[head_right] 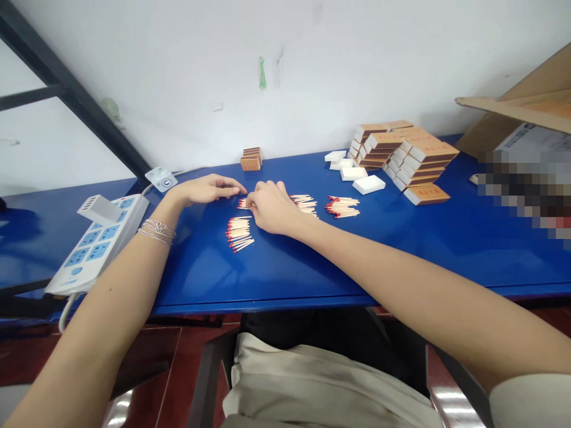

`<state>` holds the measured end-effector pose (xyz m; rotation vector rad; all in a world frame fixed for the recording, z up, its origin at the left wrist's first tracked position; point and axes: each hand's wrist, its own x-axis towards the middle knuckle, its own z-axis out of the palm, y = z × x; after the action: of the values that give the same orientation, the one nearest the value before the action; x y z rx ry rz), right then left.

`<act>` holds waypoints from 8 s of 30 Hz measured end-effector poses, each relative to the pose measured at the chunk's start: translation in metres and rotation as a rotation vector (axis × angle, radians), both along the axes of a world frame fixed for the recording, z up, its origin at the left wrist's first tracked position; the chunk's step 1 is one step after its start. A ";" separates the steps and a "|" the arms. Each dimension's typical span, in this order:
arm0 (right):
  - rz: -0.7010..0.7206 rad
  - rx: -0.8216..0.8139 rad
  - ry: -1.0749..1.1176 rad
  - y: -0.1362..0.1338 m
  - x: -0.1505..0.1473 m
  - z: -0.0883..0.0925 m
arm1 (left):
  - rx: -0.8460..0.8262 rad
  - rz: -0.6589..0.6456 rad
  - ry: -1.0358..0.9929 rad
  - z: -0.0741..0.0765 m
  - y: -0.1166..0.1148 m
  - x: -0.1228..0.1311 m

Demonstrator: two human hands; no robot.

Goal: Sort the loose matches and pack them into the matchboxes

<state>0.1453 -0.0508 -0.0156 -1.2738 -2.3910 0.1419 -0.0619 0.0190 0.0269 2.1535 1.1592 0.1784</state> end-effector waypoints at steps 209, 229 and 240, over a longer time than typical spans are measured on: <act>-0.309 0.234 0.612 0.025 0.156 0.058 | 0.018 -0.062 0.251 0.029 -0.032 0.017; -0.691 0.064 0.181 -0.061 0.266 -0.004 | 0.200 -0.059 0.448 0.032 -0.074 0.025; -0.448 0.125 -0.057 -0.047 0.212 0.015 | 0.166 -0.004 0.387 0.033 -0.069 0.018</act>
<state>0.3577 -0.0983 -0.0008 -1.7278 -2.0581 -0.1767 -0.0438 -0.0499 0.0595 2.4060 1.3948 -0.1588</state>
